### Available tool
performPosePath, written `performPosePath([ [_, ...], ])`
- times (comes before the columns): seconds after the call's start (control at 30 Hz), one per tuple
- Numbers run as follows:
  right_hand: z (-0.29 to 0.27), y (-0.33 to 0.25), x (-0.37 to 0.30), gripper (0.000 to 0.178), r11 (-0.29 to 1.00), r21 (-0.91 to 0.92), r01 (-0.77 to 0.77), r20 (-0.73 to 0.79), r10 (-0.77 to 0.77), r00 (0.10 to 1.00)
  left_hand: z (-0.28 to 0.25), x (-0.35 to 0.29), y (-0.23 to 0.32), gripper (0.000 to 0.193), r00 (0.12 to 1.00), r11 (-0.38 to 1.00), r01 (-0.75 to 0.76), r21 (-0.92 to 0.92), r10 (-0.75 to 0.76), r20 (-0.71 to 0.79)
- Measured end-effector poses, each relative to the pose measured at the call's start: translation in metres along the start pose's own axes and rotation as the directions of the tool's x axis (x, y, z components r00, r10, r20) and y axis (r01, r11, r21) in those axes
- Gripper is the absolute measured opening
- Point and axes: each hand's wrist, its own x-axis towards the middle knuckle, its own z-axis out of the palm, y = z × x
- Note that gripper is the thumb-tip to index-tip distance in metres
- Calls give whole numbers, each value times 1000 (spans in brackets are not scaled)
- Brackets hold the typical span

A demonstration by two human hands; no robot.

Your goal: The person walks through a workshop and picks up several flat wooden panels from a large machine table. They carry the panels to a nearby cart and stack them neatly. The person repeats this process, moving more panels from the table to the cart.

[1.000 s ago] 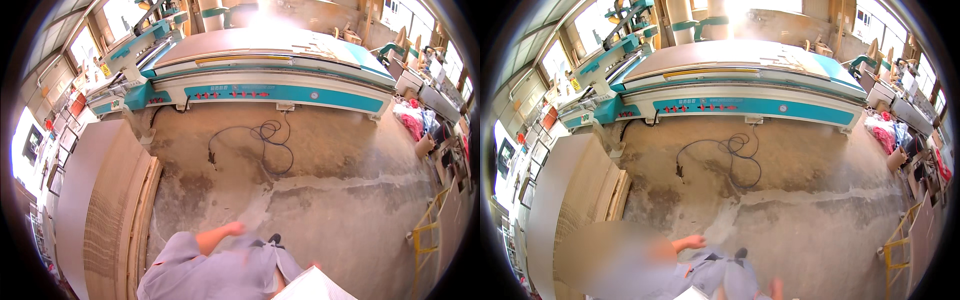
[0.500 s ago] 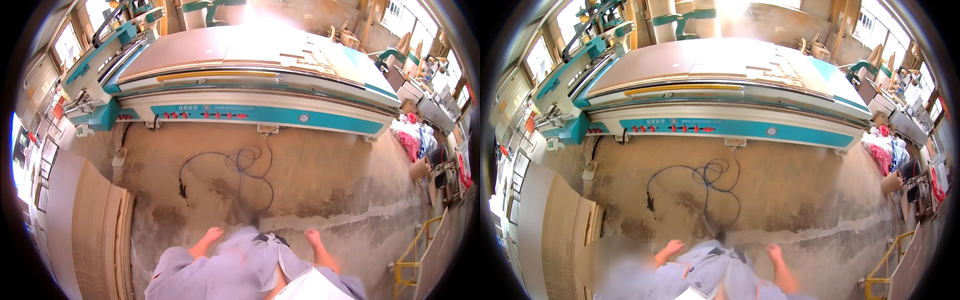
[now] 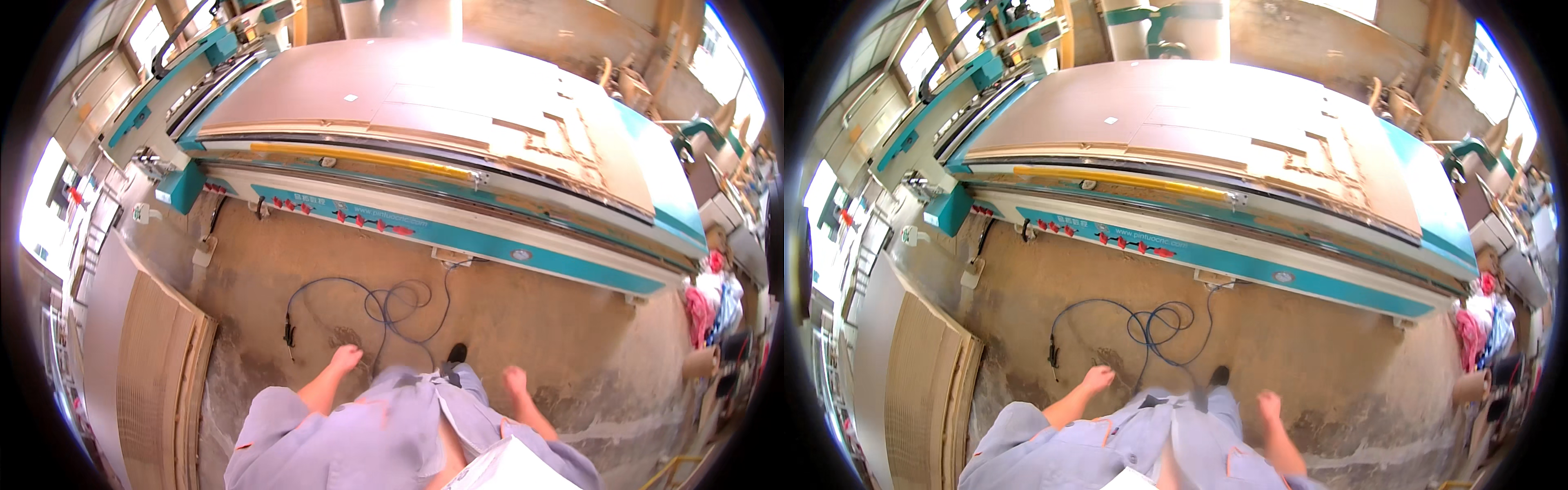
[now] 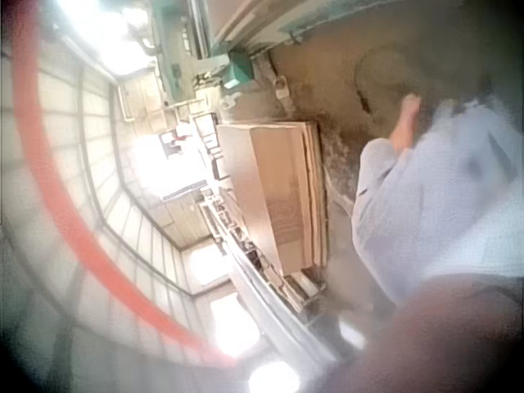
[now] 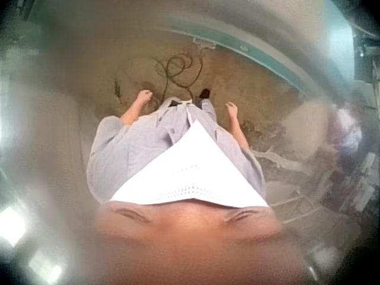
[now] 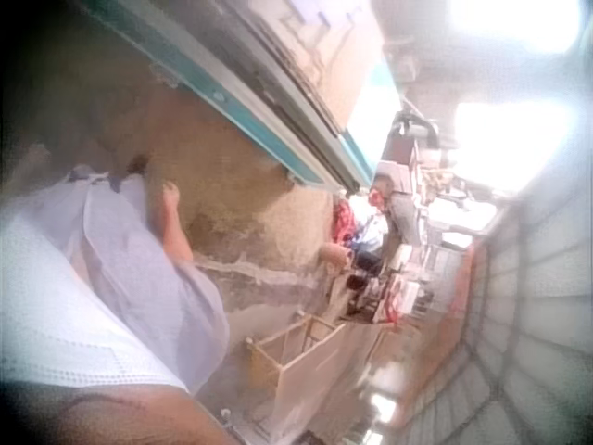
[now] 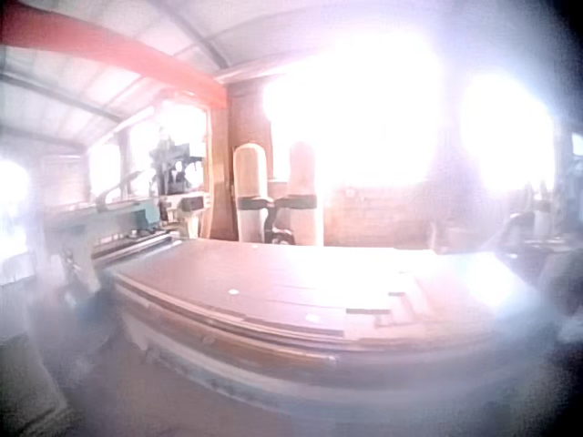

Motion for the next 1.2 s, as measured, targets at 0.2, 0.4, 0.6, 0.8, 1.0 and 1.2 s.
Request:
performPosePath([
  [0.2,-79,-252,278,39,969,115,219,-8,-219,976,57,-20,-124,35,997,948,-65,313,54,46],
  [0.4,-71,-386,454,56,940,152,306,111,-323,940,88,45,-54,28,950,886,308,-347,-304,68],
  [0.6,-45,-470,576,69,933,228,278,-75,-268,960,-29,143,182,30,974,747,108,-656,-211,-80],
  [0.8,-19,-520,625,62,984,74,161,-139,-150,979,-78,158,229,25,942,606,-37,-795,-245,-230],
  [1.0,-8,-540,595,49,999,10,-30,-88,31,996,-24,138,151,20,846,639,397,-659,-534,-8],
  [1.2,7,-506,496,53,793,577,-194,32,216,976,-25,177,193,24,944,761,232,-606,-327,-48],
])
